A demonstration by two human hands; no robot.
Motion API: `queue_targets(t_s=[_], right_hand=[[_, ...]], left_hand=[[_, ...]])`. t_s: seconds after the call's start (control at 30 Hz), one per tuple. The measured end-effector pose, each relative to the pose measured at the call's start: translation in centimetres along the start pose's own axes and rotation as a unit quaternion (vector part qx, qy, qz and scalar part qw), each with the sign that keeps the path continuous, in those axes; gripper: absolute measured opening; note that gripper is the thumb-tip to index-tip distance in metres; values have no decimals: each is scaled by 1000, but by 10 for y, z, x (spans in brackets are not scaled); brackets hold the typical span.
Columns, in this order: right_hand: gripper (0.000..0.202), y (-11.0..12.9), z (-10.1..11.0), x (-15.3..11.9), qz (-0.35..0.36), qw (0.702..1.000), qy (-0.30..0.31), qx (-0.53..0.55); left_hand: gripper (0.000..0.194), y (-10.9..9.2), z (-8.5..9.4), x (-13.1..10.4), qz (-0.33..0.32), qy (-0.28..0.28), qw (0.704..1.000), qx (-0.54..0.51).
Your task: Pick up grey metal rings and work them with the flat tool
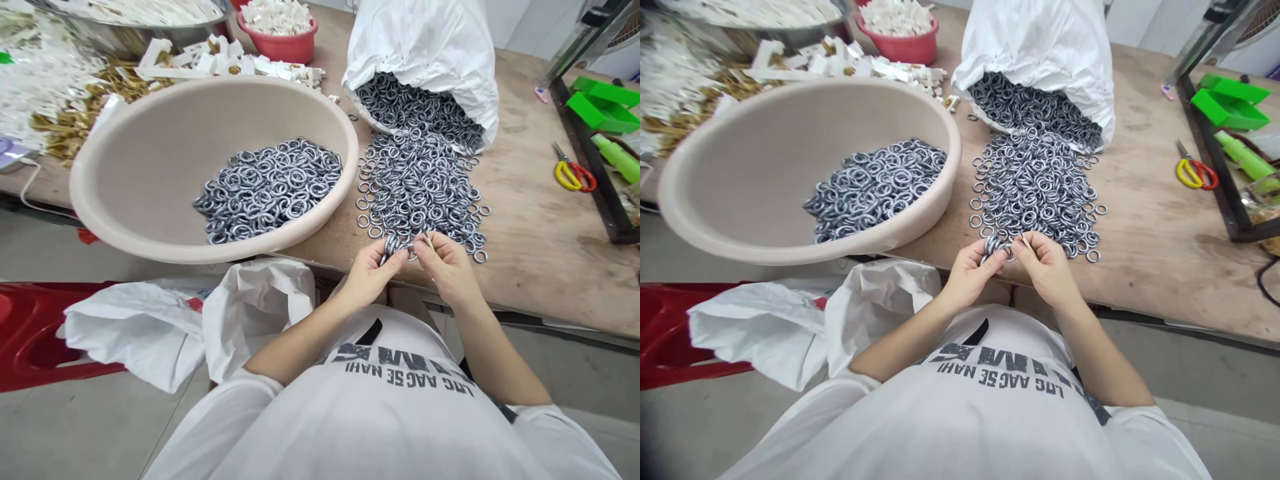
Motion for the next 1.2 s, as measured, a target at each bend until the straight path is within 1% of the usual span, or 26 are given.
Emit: queue_targets(t_s=[0.07, 0.13, 0.2, 0.27, 0.33, 0.43, 0.57, 0.63, 0.67, 0.73, 0.83, 0.9, 0.93, 1.07, 1.2], right_hand=[[30, -3, -6, -1, -2, 1000, 12, 20], [33, -6, -11, -4, -2, 999, 27, 27], [32, -9, -15, -7, 2, 999, 41, 18], [30, -10, -16, -11, 16, 999, 42, -4], [28, -10, -14, -14, 42, 998, 17, -39], [26, -8, -12, -16, 76, 994, -25, -73], [27, -11, -10, -14, 77, 996, -23, -36], [28, -11, -6, -14, 88, 995, -39, -28], [27, -11, -4, -15, 99, 993, -51, -42], [24, -9, -1, -18, 142, 981, -73, -108], [21, -8, -3, -26, 218, 942, -95, -237], [21, -7, -5, -30, 247, 918, -111, -291], [22, -8, -6, -31, 254, 910, -118, -307], [25, -7, -8, -33, 265, 895, -129, -334], [29, -8, -8, -33, 267, 892, -126, -341]], left_hand=[[33, -1, -2, -1, 5, -5, 1000, -3], [36, 1, -2, -2, 20, -28, 999, -23], [39, 5, -4, -4, 49, -51, 995, -67], [40, 7, -7, -5, 80, -62, 988, -119], [41, 7, -10, -7, 101, -64, 981, -152], [43, 5, -14, -9, 117, -66, 977, -167], [41, 2, -16, -10, 139, -78, 969, -188], [40, 1, -17, -10, 154, -81, 962, -210], [41, 1, -18, -10, 164, -81, 958, -221], [43, 0, -19, -10, 184, -85, 950, -239], [45, 0, -20, -10, 201, -102, 942, -248], [46, 0, -21, -11, 204, -112, 941, -246], [46, 1, -21, -11, 205, -115, 941, -245], [44, 1, -23, -12, 207, -116, 939, -248], [44, 0, -22, -13, 208, -104, 937, -260]])
Point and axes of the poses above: each hand's wrist, its own x-axis towards the middle knuckle, its own z-axis out of the back of the hand, y = z × x, the point moved 3 cm from there along x, towards the middle knuckle, and after that the axes turned 15 degrees about -z, right-handed, at the moved point
